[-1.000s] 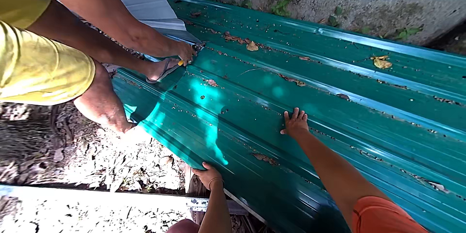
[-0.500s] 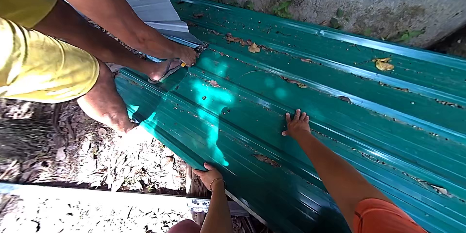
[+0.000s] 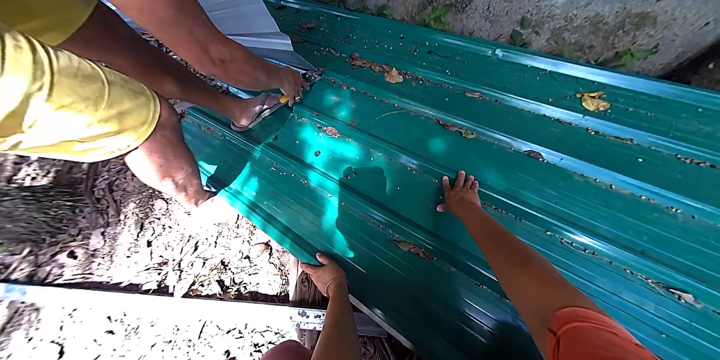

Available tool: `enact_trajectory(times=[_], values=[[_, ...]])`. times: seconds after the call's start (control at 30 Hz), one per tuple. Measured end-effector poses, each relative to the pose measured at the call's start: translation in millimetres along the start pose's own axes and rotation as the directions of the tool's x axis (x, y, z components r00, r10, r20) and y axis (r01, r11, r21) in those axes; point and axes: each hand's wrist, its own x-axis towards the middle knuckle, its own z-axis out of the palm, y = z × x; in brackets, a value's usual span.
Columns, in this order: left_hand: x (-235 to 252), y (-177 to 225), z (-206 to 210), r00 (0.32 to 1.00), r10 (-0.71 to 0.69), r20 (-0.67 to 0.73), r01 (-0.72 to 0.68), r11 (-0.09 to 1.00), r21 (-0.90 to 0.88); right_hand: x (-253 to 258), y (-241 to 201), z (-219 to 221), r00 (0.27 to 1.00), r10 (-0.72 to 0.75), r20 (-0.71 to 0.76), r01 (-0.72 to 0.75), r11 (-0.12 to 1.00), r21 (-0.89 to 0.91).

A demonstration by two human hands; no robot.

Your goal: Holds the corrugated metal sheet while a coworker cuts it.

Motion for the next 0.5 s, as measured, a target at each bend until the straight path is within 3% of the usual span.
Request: enact_trajectory(times=[0.5], values=[[-0.8, 1.2, 0.2, 1.0, -0.015, 0.001, 0.015, 1.0, -0.002, -1.0, -1.2, -1.3, 1.0, 0.014, 0.022, -0.013, 1.0, -0.024]])
